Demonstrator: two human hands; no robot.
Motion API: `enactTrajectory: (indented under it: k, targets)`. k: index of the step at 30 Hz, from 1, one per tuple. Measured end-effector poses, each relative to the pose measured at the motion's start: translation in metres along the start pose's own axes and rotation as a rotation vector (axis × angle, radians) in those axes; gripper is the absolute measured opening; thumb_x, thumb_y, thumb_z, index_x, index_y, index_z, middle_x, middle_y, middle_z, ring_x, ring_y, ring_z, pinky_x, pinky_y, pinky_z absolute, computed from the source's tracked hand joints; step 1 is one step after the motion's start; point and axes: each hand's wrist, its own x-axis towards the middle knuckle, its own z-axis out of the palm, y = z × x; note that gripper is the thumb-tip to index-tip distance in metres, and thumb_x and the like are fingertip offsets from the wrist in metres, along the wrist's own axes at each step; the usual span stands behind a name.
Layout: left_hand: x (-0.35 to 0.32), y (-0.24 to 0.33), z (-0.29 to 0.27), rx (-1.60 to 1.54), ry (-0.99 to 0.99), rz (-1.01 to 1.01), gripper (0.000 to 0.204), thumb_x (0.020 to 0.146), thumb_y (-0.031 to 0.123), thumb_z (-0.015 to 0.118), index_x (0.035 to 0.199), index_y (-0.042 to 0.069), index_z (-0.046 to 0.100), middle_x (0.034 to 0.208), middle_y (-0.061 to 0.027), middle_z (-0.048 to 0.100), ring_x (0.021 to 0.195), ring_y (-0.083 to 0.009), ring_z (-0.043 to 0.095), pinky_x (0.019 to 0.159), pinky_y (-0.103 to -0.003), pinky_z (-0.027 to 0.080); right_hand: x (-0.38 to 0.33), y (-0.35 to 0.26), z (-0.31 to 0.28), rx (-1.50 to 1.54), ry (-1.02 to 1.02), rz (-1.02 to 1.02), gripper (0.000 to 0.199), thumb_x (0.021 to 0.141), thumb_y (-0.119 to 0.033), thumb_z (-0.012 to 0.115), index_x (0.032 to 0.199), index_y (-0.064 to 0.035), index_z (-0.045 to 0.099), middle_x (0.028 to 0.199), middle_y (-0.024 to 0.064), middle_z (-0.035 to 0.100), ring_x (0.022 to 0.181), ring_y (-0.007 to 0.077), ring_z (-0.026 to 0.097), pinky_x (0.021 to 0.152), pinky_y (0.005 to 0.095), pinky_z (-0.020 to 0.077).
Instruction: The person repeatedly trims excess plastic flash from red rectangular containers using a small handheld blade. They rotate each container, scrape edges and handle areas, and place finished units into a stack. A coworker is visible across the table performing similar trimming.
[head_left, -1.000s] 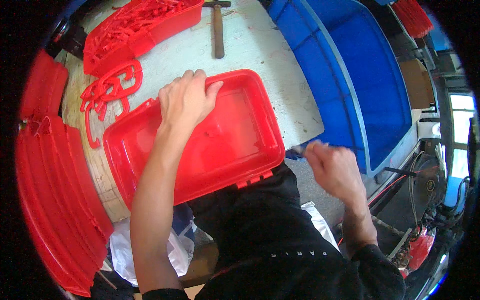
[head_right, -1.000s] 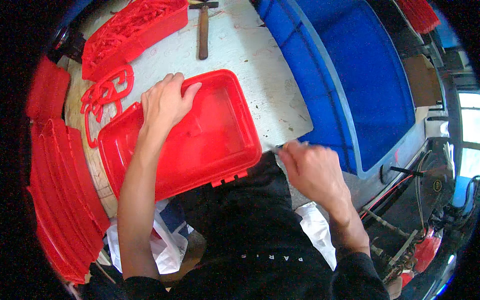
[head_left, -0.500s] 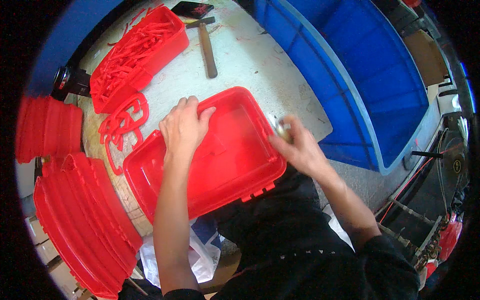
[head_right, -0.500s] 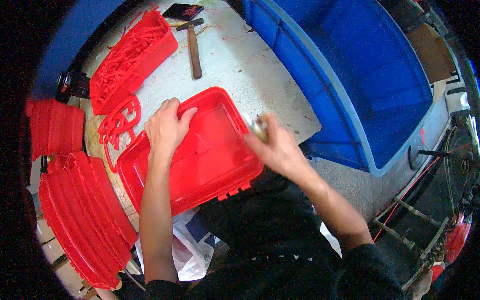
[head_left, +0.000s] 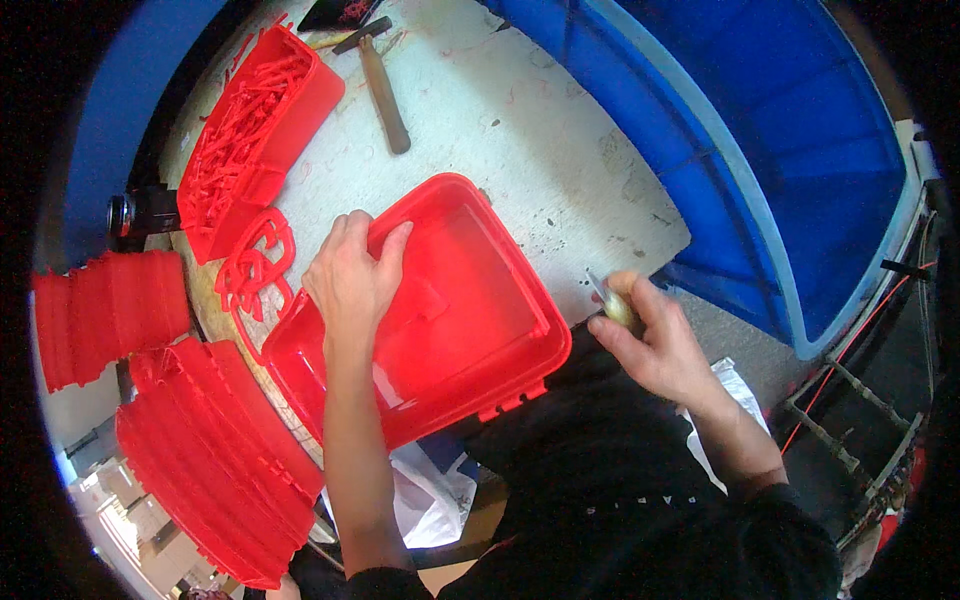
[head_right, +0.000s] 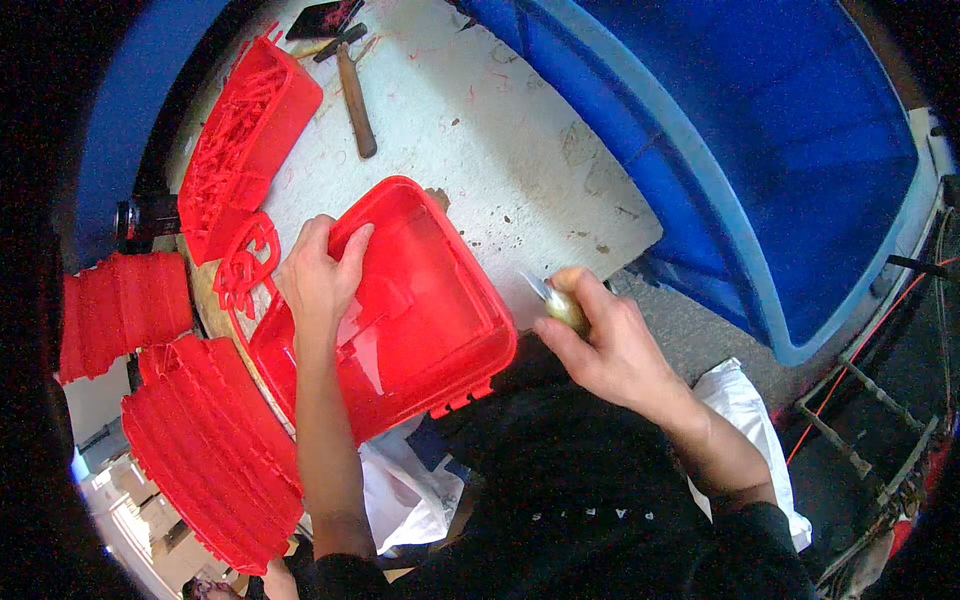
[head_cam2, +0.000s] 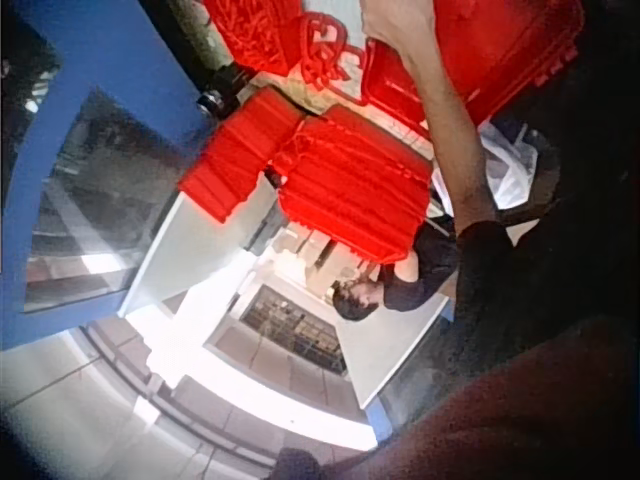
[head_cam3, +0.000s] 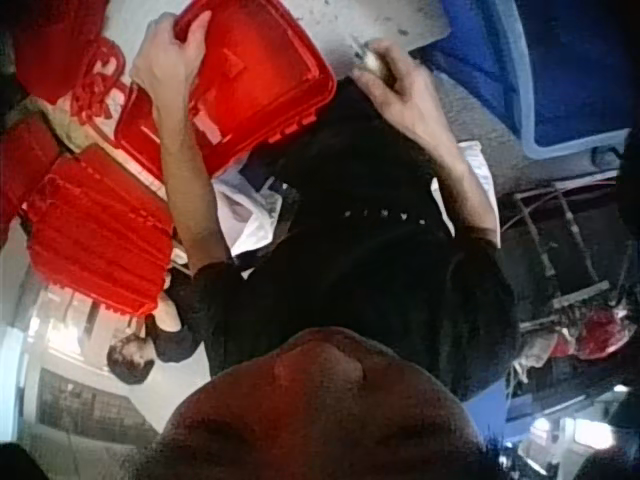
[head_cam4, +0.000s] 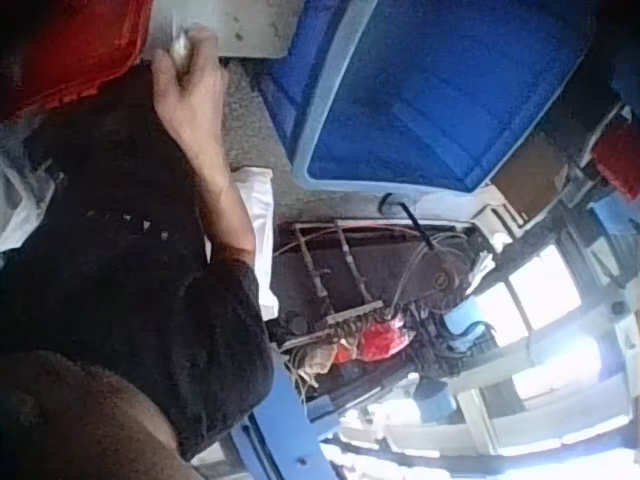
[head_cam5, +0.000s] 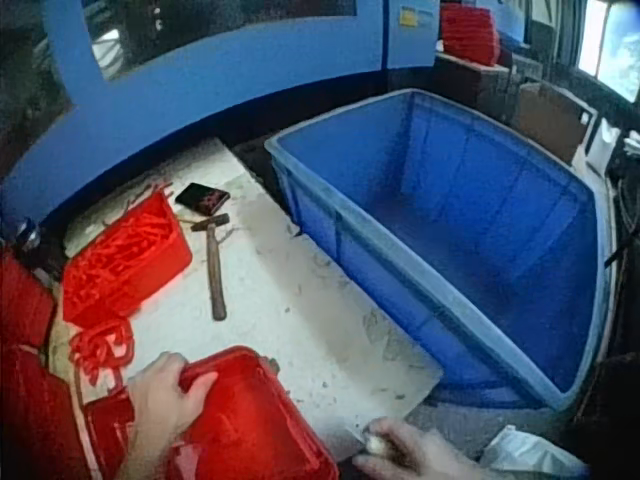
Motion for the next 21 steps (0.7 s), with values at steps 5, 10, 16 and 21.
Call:
enactTrajectory:
  k: [5, 10, 16, 21]
  targets:
    - [0.000, 0.000, 0.001, -0.004, 0.031, -0.001, 0.039, 0.086, 0.043, 0.072, 0.090, 0.005, 0.065, 0.089, -0.0136, 0.068, 0.075, -0.0341, 0.068, 0.062, -0.044, 0.050, 0.034, -0.025, 0.003, -0.309, 0.042, -0.289, 0.013, 0.094, -0.012, 0.062, 0.105, -0.0050, 0.062, 0.068, 0.0143, 0.061, 0.058, 0.0317, 0.063, 0.052, 0.0367, 0.0455]
    - [0.001, -0.001, 0.001, 0.002, 0.024, 0.024, 0.040, 0.088, 0.045, 0.069, 0.090, 0.005, 0.064, 0.087, -0.0128, 0.067, 0.073, -0.0330, 0.068, 0.058, -0.042, 0.051, 0.029, -0.041, -0.007, -0.725, -0.050, -0.309, 0.009, 0.093, -0.014, 0.064, 0.094, -0.0062, 0.066, 0.070, 0.0133, 0.065, 0.057, 0.0290, 0.063, 0.049, 0.0372, 0.0462]
    - [0.001, -0.003, -0.001, 0.016, -0.013, 0.012, 0.042, 0.089, 0.047, 0.068, 0.091, 0.005, 0.064, 0.088, -0.0129, 0.068, 0.074, -0.0328, 0.068, 0.059, -0.042, 0.051, 0.024, -0.044, 0.000, -0.843, -0.016, -0.273, 0.009, 0.093, -0.016, 0.065, 0.090, -0.0074, 0.066, 0.068, 0.0116, 0.063, 0.056, 0.0292, 0.062, 0.047, 0.0368, 0.0444]
    - [0.000, -0.002, -0.004, 0.028, -0.007, 0.017, 0.042, 0.089, 0.046, 0.069, 0.088, 0.005, 0.063, 0.086, -0.0120, 0.067, 0.075, -0.0319, 0.068, 0.058, -0.042, 0.050, 0.016, -0.051, 0.001, -0.913, 0.005, -0.254, 0.010, 0.093, -0.017, 0.065, 0.088, -0.0082, 0.065, 0.069, 0.0113, 0.063, 0.055, 0.0297, 0.061, 0.047, 0.0384, 0.0427]
